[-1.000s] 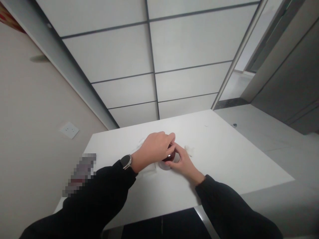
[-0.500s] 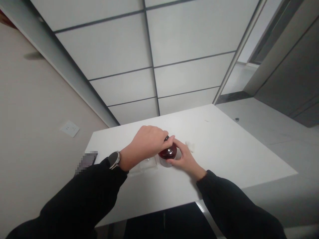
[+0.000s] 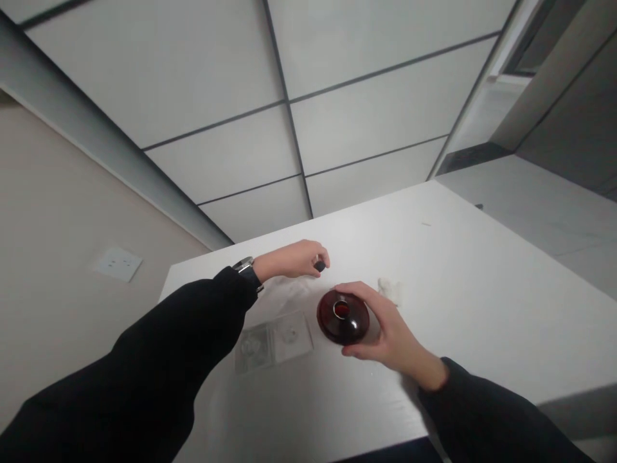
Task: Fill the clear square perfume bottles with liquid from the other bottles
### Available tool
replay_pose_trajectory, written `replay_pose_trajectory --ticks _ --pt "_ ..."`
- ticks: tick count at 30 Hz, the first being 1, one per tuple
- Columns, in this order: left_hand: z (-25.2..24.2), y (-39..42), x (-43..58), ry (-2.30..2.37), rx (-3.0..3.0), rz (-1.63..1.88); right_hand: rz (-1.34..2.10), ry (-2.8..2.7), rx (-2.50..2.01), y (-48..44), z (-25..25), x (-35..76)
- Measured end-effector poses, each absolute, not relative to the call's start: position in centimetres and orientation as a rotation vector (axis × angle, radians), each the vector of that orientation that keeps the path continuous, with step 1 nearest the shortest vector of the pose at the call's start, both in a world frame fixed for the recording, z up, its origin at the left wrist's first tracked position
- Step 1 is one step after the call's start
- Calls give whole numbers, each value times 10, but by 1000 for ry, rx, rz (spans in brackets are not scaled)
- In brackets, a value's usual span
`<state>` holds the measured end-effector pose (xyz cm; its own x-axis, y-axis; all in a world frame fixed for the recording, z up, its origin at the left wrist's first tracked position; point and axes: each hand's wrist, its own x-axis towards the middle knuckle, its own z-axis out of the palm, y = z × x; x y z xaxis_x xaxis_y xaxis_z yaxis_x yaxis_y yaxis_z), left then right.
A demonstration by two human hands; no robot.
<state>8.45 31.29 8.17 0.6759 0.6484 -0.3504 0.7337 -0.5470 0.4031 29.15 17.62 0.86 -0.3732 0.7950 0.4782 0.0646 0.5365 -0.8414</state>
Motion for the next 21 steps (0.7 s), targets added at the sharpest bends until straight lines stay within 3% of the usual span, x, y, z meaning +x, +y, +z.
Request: replay_pose_trajectory --ticks 10,21 --pt "54 337 81 921 2297 -5 956 -1757 -735 174 5 289" --pt "42 348 77 640 2358 -35 891 -1830 -755 174 5 293"
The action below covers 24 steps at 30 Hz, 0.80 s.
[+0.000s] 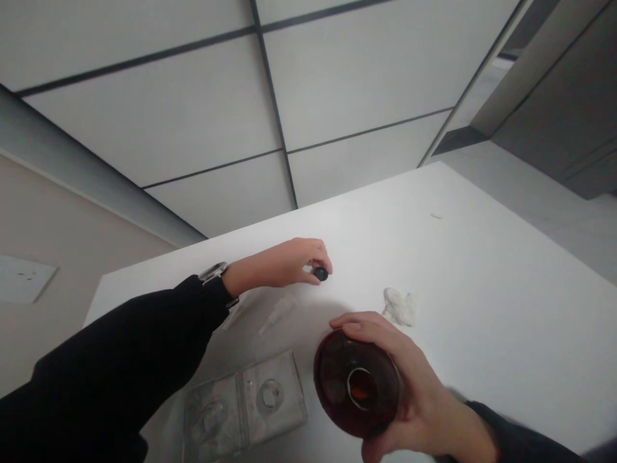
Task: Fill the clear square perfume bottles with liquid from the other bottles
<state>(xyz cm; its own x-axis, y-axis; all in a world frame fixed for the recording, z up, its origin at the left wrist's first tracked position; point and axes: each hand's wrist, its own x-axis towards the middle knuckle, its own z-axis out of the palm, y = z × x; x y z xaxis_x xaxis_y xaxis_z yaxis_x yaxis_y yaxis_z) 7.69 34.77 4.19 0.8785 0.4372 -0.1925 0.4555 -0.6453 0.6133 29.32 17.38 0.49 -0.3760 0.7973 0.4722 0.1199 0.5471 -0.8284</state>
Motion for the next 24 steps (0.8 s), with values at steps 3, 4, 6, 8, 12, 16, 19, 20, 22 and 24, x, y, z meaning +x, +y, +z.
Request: replay_pose_trajectory --ticks 3,4,6,8,12,16,19,20,22,24 --pt "39 344 76 664 2383 -4 903 -1812 -738 174 4 292" --pt "41 342 75 684 2389 11 914 -1806 -730 174 4 292" --pt "50 334 70 756 2396 56 938 -1794 -720 174 3 292" --pt "68 318 56 869 2387 122 943 -1778 -705 173 1 292" --pt "108 248 5 1197 2243 288 933 -1773 -648 170 -1 292" --pt "103 145 -46 1417 1892 457 904 -1841 -574 165 0 292" --pt "63 88 -55 1495 1688 589 894 -1888 -531 162 1 293" --pt "48 77 -52 1531 1647 651 883 -1902 -523 161 1 293" --pt "21 67 -41 1646 1600 789 842 -1933 -506 158 0 295" --pt "5 67 -31 1726 1562 863 807 -1964 -465 157 -3 296"
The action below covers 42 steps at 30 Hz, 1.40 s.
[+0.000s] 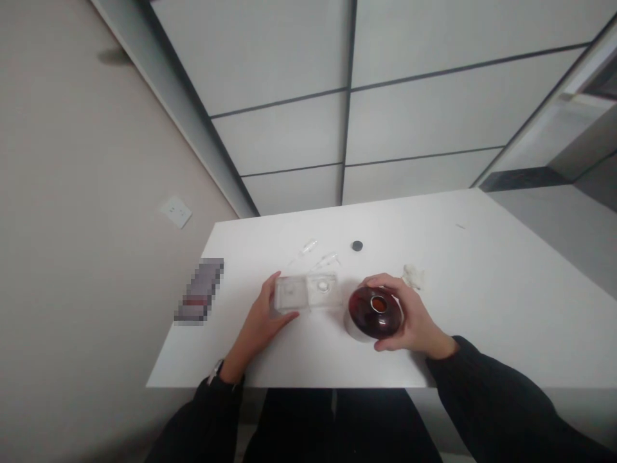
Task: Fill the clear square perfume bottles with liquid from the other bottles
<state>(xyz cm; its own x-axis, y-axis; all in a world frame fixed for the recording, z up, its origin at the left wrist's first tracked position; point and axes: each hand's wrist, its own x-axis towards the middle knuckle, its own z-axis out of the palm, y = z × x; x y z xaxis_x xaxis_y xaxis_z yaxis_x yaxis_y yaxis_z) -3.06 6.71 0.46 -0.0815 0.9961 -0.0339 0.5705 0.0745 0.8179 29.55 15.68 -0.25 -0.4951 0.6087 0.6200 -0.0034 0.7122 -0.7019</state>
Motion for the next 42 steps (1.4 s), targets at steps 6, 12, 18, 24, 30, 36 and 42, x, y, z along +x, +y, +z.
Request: replay_pose_trajectory --ticks 6,12,18,24,30,36,42 --pt "10 61 -28 1793 1480 909 809 -2002 -360 154 -6 293" --pt "44 30 -26 1826 1496 872 858 -2023 -359 154 -5 289" --pt "85 15 -16 1869 1826 779 961 -2034 -303 155 -2 290" --pt "115 22 -5 1833 2276 578 950 -2017 -244 155 2 288" --pt "135 37 5 1721 2508 517 935 -2031 -228 155 2 286" --pt "149 49 10 1684 2556 450 938 -2036 -235 154 4 287" --pt "158 54 17 1606 2670 383 967 -2024 -254 154 4 286"
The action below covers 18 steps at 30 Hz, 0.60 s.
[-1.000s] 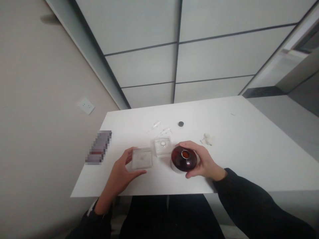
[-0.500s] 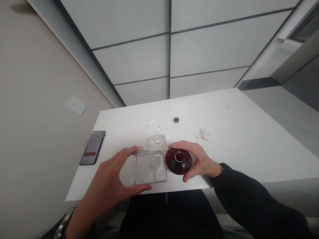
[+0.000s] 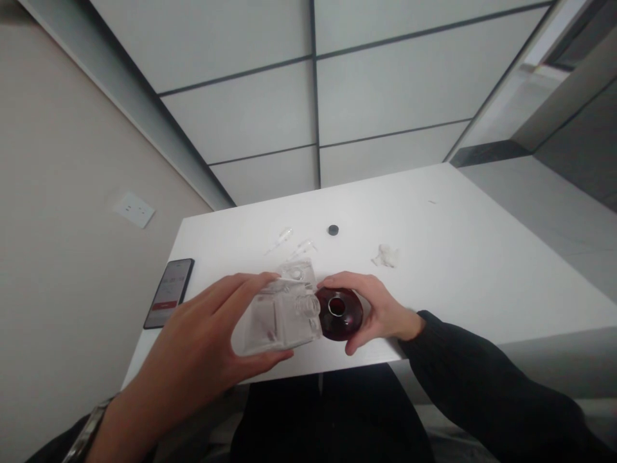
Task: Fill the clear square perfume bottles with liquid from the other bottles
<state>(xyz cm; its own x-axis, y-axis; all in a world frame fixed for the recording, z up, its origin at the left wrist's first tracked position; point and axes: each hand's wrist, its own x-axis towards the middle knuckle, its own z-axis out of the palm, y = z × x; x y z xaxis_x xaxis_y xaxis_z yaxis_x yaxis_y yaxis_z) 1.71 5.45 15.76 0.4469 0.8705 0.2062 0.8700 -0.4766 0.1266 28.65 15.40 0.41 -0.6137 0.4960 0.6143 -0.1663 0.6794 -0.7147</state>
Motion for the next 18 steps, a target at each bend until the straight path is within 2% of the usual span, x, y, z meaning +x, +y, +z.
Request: replay_pose_trajectory --ticks 18 --pt "173 65 26 1516 2848 177 1005 -2032 -270 155 7 287"
